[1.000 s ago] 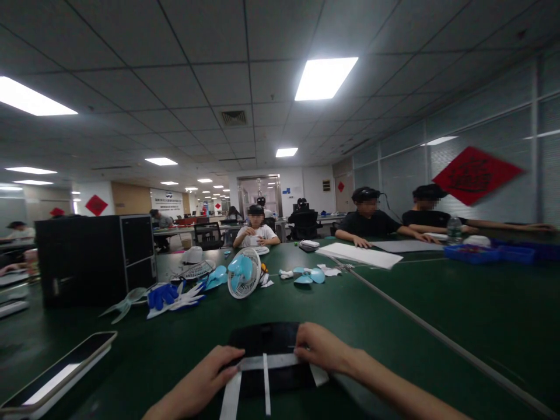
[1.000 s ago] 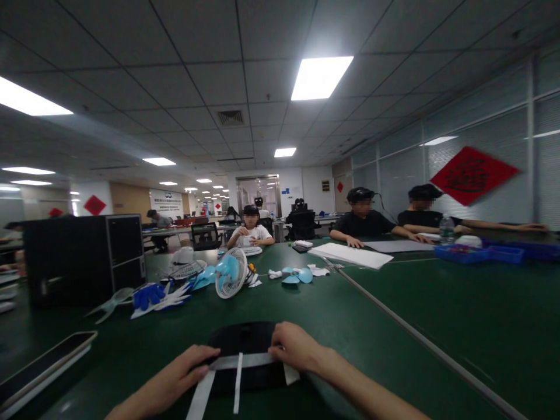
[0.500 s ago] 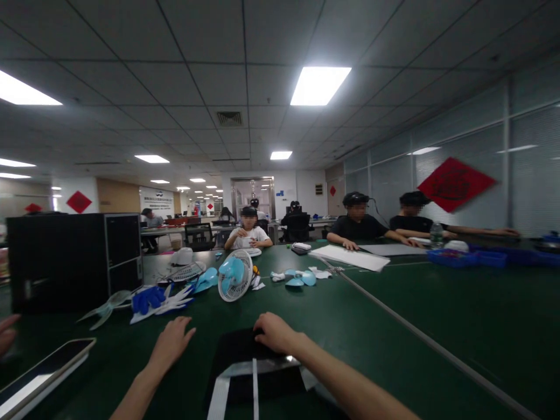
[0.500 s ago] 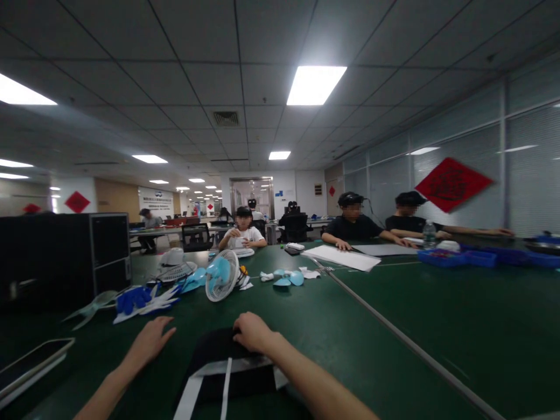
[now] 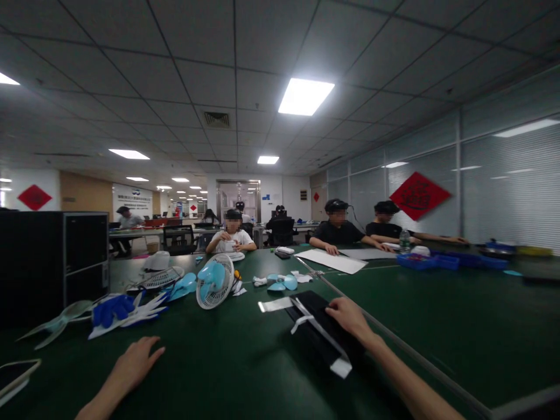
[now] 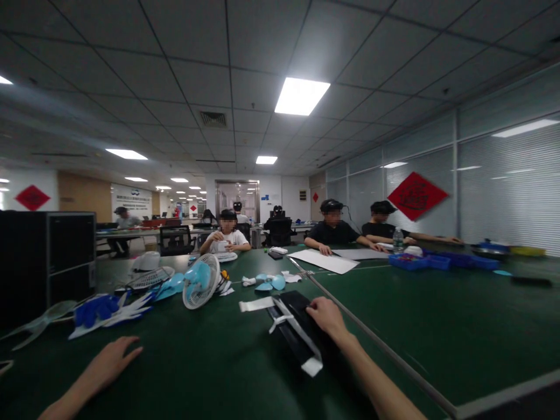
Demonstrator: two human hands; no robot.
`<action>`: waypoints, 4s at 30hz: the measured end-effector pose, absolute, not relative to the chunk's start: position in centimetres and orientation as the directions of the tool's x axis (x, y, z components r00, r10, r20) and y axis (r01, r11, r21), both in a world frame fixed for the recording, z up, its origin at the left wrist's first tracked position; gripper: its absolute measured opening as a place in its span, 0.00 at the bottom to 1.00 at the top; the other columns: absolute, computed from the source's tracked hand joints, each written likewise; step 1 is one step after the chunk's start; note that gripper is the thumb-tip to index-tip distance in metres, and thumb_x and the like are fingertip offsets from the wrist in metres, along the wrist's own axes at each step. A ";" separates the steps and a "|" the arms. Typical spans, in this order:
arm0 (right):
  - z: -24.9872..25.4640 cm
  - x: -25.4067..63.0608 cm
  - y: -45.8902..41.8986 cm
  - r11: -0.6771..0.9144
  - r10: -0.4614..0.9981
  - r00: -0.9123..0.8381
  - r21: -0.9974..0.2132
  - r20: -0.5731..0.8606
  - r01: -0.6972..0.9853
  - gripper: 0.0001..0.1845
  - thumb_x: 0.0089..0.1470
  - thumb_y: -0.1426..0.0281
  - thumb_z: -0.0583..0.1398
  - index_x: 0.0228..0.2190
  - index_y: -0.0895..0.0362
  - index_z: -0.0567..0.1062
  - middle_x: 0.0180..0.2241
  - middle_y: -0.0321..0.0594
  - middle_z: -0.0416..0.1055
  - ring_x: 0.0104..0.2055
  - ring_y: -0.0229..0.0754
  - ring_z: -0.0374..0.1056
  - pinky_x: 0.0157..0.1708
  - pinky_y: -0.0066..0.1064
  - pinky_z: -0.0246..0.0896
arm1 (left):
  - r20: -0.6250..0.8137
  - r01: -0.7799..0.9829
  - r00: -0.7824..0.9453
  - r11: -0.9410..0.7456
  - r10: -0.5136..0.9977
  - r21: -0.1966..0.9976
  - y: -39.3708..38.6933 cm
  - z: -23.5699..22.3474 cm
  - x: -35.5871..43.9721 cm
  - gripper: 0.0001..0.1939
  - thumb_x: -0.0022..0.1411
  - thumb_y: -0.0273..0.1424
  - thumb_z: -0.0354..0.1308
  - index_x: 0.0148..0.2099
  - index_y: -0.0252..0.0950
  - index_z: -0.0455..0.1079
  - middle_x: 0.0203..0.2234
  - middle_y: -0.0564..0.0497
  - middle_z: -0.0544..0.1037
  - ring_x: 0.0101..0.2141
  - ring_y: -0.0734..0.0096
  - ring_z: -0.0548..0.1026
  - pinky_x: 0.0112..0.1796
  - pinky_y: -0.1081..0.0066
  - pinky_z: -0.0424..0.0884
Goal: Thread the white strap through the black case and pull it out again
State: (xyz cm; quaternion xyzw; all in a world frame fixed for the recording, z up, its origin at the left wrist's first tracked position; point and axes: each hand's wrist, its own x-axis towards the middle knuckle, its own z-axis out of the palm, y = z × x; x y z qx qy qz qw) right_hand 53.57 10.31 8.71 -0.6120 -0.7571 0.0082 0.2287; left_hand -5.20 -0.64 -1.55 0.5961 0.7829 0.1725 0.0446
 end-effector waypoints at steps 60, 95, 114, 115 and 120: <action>8.2 59.1 -0.2 0.275 0.909 0.076 -0.729 0.409 0.627 0.21 0.45 0.56 0.54 0.29 0.57 0.79 0.30 0.44 0.79 0.33 0.48 0.73 0.31 0.31 0.63 | 0.073 0.937 -0.220 0.189 0.973 0.294 0.2 -2.9 -6.3 0.40 0.54 0.55 0.44 0.58 0.31 0.66 0.55 0.39 0.70 0.54 0.51 0.69 0.51 0.58 0.69; 6.5 63.9 10.5 -0.142 0.945 0.197 -0.214 0.261 0.966 0.10 0.54 0.67 0.57 0.34 0.59 0.75 0.40 0.51 0.75 0.43 0.51 0.72 0.32 0.33 0.61 | 0.045 0.942 -0.206 0.186 0.977 0.278 -0.3 -2.2 -5.6 0.40 0.54 0.54 0.44 0.60 0.32 0.64 0.57 0.39 0.68 0.55 0.49 0.67 0.51 0.57 0.68; 7.7 66.3 11.0 -0.203 0.862 0.338 -0.352 0.379 0.914 0.22 0.58 0.62 0.51 0.38 0.63 0.79 0.39 0.63 0.76 0.41 0.63 0.72 0.29 0.42 0.62 | 0.137 0.958 -0.236 0.207 0.962 0.198 -2.5 0.9 -1.2 0.28 0.60 0.44 0.48 0.56 0.33 0.67 0.53 0.39 0.70 0.52 0.52 0.68 0.49 0.61 0.66; 7.8 66.1 11.2 -0.168 0.852 0.317 -0.355 0.418 0.920 0.24 0.59 0.62 0.49 0.41 0.65 0.78 0.40 0.64 0.75 0.42 0.62 0.71 0.31 0.43 0.62 | 0.140 0.956 -0.244 0.214 0.960 0.200 -2.5 1.0 -1.1 0.27 0.60 0.43 0.49 0.56 0.33 0.68 0.53 0.39 0.70 0.52 0.52 0.68 0.49 0.61 0.66; 8.6 60.8 11.4 0.119 0.889 0.076 -0.388 0.452 0.914 0.24 0.58 0.61 0.51 0.44 0.65 0.76 0.46 0.57 0.74 0.46 0.56 0.70 0.43 0.39 0.63 | 0.151 0.948 -0.266 0.230 0.952 0.220 -2.6 1.2 -0.7 0.25 0.60 0.42 0.51 0.55 0.35 0.68 0.53 0.39 0.70 0.52 0.52 0.68 0.48 0.60 0.66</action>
